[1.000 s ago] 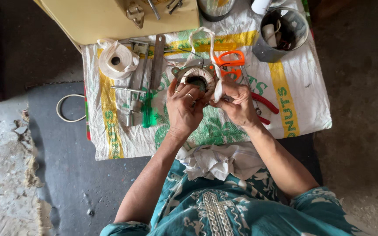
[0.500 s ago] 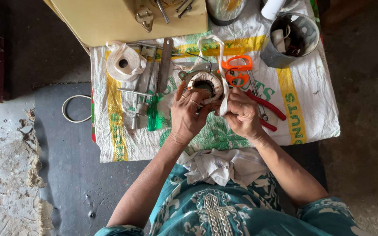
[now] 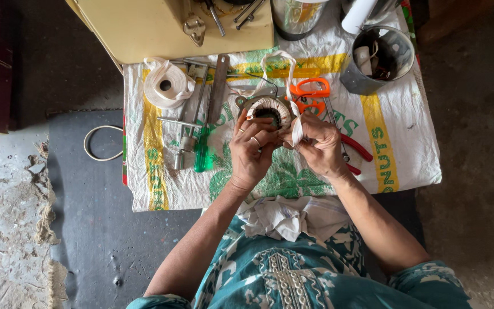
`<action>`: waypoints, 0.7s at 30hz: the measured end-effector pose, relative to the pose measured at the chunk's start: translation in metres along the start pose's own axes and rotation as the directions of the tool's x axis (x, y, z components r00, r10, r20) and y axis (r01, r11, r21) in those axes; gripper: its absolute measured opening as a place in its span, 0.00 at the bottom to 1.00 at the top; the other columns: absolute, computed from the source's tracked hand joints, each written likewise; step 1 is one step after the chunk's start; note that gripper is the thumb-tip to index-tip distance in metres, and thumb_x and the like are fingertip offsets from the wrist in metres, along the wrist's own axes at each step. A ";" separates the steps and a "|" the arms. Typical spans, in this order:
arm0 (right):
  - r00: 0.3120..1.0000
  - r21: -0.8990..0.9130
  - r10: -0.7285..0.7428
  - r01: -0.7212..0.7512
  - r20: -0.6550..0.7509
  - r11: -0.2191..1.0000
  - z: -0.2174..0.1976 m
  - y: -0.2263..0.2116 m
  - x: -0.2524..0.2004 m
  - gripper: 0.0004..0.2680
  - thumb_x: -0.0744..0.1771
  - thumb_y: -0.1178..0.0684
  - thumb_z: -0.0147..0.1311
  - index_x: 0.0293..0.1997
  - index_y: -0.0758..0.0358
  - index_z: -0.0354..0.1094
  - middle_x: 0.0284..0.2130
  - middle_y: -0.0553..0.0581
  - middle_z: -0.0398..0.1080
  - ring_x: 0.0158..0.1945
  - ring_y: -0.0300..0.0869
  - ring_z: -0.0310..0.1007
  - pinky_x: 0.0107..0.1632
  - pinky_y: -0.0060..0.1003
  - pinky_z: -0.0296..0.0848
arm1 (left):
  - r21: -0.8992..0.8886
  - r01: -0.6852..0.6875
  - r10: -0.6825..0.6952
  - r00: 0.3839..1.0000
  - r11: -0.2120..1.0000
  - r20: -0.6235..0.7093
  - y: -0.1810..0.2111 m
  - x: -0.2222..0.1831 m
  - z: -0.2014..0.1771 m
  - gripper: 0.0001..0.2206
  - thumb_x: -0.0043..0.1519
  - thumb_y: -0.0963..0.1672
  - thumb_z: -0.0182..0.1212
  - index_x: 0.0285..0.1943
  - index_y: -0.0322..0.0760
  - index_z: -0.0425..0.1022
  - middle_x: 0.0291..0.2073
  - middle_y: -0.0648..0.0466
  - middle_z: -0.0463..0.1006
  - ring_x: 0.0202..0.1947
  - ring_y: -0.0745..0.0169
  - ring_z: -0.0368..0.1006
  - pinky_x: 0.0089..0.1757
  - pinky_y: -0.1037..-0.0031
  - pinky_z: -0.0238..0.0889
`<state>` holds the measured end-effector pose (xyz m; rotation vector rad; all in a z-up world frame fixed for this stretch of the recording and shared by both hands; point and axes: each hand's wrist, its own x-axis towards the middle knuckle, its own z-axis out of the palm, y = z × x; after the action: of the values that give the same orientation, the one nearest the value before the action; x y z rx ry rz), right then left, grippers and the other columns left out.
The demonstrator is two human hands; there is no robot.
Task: The person wraps white insulating tape around the copper coils of a motor stator by hand, using orange scissors to cut the tape and pliers to position the wires.
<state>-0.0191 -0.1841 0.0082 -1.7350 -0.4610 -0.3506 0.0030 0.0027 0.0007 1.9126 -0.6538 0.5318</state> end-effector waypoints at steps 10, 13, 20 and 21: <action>0.999 0.097 0.041 -0.040 -0.009 0.995 -0.002 -0.001 -0.001 0.05 0.64 0.68 0.61 0.37 0.65 0.73 0.35 0.50 0.70 0.41 0.33 0.70 0.41 0.28 0.76 | -0.056 0.037 -0.037 0.999 0.998 -0.010 0.004 0.009 0.002 0.08 0.50 0.38 0.72 0.37 0.38 0.80 0.37 0.54 0.82 0.46 0.53 0.79 0.65 0.51 0.56; 0.999 0.118 0.046 -0.045 -0.007 0.992 -0.001 -0.002 -0.002 0.05 0.65 0.68 0.62 0.38 0.65 0.75 0.38 0.52 0.72 0.43 0.34 0.73 0.44 0.28 0.79 | -0.071 0.039 -0.040 0.999 0.997 -0.012 0.002 0.007 0.003 0.08 0.49 0.38 0.71 0.34 0.38 0.78 0.36 0.55 0.81 0.42 0.53 0.78 0.64 0.52 0.58; 0.993 0.178 0.109 -0.117 0.055 0.977 -0.002 -0.009 0.010 0.05 0.64 0.67 0.62 0.37 0.64 0.74 0.40 0.51 0.74 0.45 0.34 0.76 0.46 0.30 0.81 | -0.042 -0.016 0.015 1.000 0.999 -0.028 0.003 0.011 0.006 0.06 0.51 0.36 0.65 0.30 0.37 0.75 0.34 0.55 0.80 0.40 0.54 0.78 0.68 0.49 0.55; 0.993 0.143 0.097 -0.105 0.064 0.984 -0.003 -0.009 0.009 0.06 0.63 0.67 0.64 0.38 0.64 0.74 0.41 0.52 0.74 0.45 0.35 0.75 0.46 0.30 0.79 | -0.040 -0.017 0.016 0.999 0.999 -0.036 0.003 0.009 0.006 0.06 0.51 0.36 0.66 0.30 0.37 0.74 0.34 0.55 0.80 0.40 0.54 0.77 0.68 0.49 0.55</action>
<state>-0.0152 -0.1844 0.0210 -1.6218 -0.4267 -0.1905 0.0088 -0.0057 0.0057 1.8578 -0.6536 0.5578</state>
